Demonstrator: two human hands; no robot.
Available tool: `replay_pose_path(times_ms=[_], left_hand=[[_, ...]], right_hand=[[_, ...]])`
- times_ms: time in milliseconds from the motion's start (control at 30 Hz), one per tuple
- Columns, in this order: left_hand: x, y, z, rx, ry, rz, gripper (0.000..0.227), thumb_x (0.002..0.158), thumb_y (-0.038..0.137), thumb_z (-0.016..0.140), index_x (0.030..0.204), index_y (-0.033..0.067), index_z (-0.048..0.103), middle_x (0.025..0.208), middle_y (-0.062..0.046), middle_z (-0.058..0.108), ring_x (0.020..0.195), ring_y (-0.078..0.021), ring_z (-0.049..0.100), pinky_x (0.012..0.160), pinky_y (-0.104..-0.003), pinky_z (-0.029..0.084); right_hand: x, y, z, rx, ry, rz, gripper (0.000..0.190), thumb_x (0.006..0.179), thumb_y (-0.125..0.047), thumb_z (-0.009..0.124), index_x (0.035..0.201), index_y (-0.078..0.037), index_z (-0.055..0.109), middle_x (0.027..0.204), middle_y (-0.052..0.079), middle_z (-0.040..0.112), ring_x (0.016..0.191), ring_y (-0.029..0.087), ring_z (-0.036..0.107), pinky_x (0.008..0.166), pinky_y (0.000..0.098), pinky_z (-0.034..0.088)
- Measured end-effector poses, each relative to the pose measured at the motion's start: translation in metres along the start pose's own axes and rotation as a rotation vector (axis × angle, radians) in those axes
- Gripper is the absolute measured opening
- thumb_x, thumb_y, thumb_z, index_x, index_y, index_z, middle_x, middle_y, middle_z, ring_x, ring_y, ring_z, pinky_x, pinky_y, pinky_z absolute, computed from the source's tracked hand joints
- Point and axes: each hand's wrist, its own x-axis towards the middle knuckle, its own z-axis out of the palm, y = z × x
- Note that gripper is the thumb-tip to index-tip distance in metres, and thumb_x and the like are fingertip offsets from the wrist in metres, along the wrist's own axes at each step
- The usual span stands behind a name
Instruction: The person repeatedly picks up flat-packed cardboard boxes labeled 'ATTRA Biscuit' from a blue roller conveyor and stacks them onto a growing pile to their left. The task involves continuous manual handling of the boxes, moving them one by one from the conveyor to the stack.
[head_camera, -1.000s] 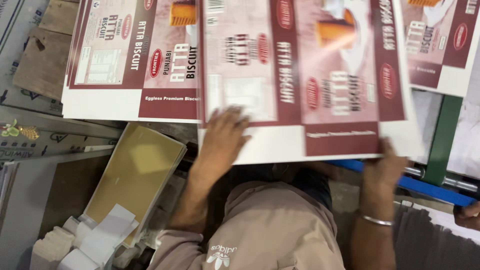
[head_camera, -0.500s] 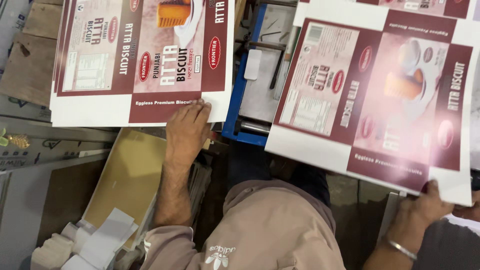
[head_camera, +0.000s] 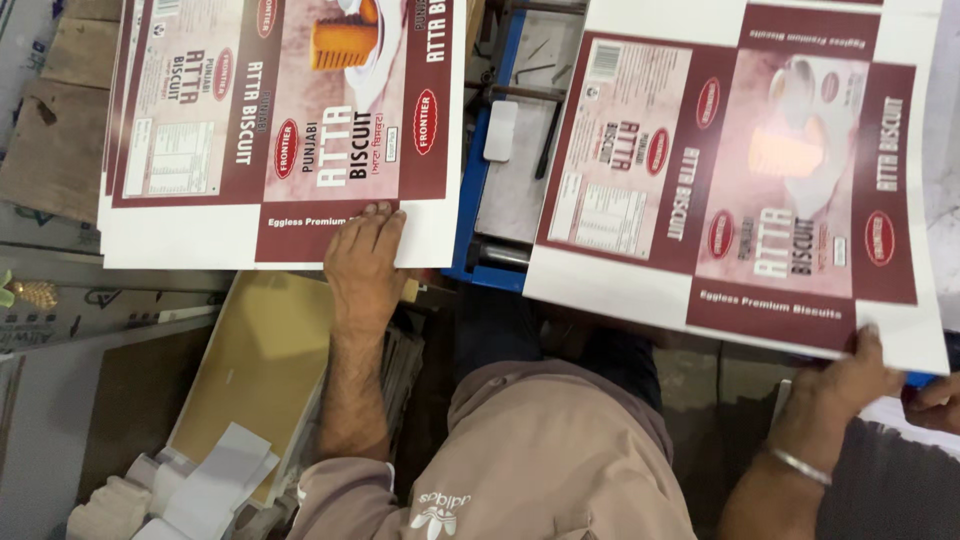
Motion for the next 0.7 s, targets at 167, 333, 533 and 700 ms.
replay_pose_path(times_ms=[167,333,533,700], left_hand=[[0.002,0.003,0.005,-0.002,0.071,0.010,0.043,0.078,-0.007,0.073,0.120,0.0043,0.070,0.113,-0.011,0.068,0.112,-0.0304,0.065,0.099,-0.045,0.053],[-0.002,0.004,0.006,-0.007,0.086,0.017,0.042,0.078,-0.003,0.073,0.119,0.0019,0.069,0.114,-0.012,0.068,0.113,-0.0314,0.064,0.099,-0.046,0.053],[0.001,0.006,0.003,0.024,0.079,0.010,0.043,0.078,-0.005,0.073,0.120,0.0031,0.069,0.116,-0.011,0.068,0.114,-0.0309,0.064,0.099,-0.045,0.052],[0.001,0.009,0.000,-0.035,0.029,0.001,0.051,0.073,0.004,0.077,0.123,0.0016,0.066,0.118,-0.014,0.068,0.113,-0.0346,0.063,0.099,-0.048,0.051]], right_hand=[[0.022,0.032,0.025,0.037,-0.160,0.053,0.033,0.105,0.006,0.057,0.138,0.011,0.056,0.134,0.023,0.066,0.118,0.030,0.074,0.102,0.0408,0.070],[0.026,0.047,0.047,0.057,-0.235,0.177,0.040,0.101,0.007,0.057,0.140,0.002,0.053,0.135,0.018,0.065,0.117,0.030,0.075,0.097,0.0451,0.070],[0.063,0.039,0.097,0.000,-0.265,0.210,0.036,0.105,0.002,0.057,0.141,0.001,0.052,0.129,0.018,0.066,0.110,0.031,0.076,0.087,0.0496,0.070],[0.048,0.040,0.137,0.029,-0.405,0.307,0.028,0.109,-0.013,0.047,0.134,-0.002,0.048,0.123,0.018,0.067,0.107,0.033,0.075,0.089,0.0485,0.070]])
